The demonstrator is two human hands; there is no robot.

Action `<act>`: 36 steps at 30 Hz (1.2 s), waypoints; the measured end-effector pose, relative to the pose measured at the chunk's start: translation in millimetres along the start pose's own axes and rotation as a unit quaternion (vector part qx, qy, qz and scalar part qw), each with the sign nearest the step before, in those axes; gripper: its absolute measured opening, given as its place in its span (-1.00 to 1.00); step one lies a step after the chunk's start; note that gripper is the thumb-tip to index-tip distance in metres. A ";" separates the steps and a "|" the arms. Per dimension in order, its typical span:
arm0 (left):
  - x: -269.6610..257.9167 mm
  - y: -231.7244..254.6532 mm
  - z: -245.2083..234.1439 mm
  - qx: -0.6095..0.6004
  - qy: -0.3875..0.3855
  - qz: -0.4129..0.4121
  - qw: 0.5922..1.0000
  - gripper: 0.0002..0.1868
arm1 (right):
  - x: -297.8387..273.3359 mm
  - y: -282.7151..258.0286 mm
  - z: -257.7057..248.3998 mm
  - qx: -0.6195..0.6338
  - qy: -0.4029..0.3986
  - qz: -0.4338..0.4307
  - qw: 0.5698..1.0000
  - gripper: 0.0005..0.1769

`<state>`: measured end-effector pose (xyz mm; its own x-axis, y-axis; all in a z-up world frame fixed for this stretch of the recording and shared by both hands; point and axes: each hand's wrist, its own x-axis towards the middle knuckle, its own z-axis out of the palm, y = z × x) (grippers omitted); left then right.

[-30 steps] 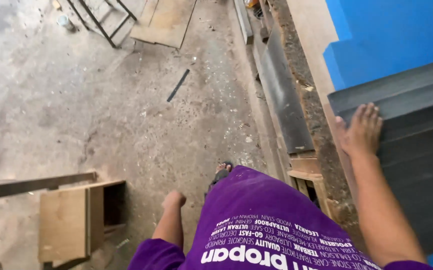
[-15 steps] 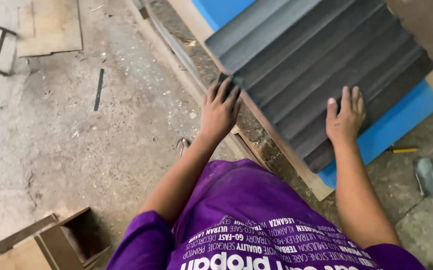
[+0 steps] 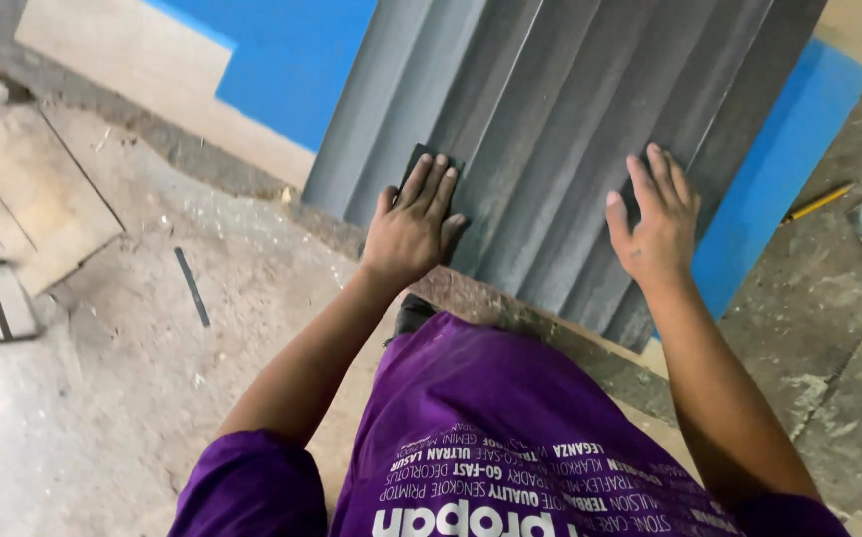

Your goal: The person sands a dark, corrugated wooden board using a sanding block. They work on the board's surface and edges, moving the block back and forth to smooth the material.

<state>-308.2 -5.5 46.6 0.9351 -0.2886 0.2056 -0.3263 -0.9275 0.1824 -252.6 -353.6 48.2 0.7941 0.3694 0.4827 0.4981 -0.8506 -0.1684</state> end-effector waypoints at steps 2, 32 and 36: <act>40.5 -10.8 3.7 -0.019 -0.012 0.009 1.000 -0.26 | 0.2 0.9 1.5 0.001 -0.008 0.016 1.000 -0.47; 323.9 -41.6 47.5 0.012 -0.044 0.087 0.995 -0.06 | 8.8 -8.8 -4.5 0.021 -0.014 0.130 0.991 -0.65; 288.9 -43.9 46.9 0.002 -0.022 0.113 0.993 -0.08 | 22.0 -11.3 -12.2 -0.008 0.001 0.130 0.992 -0.64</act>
<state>-17.2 -59.3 52.9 0.8429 -0.5004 0.1980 -0.5289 -0.8383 0.1327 -245.0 -340.5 71.2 0.8940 0.1366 0.4267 0.2714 -0.9229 -0.2733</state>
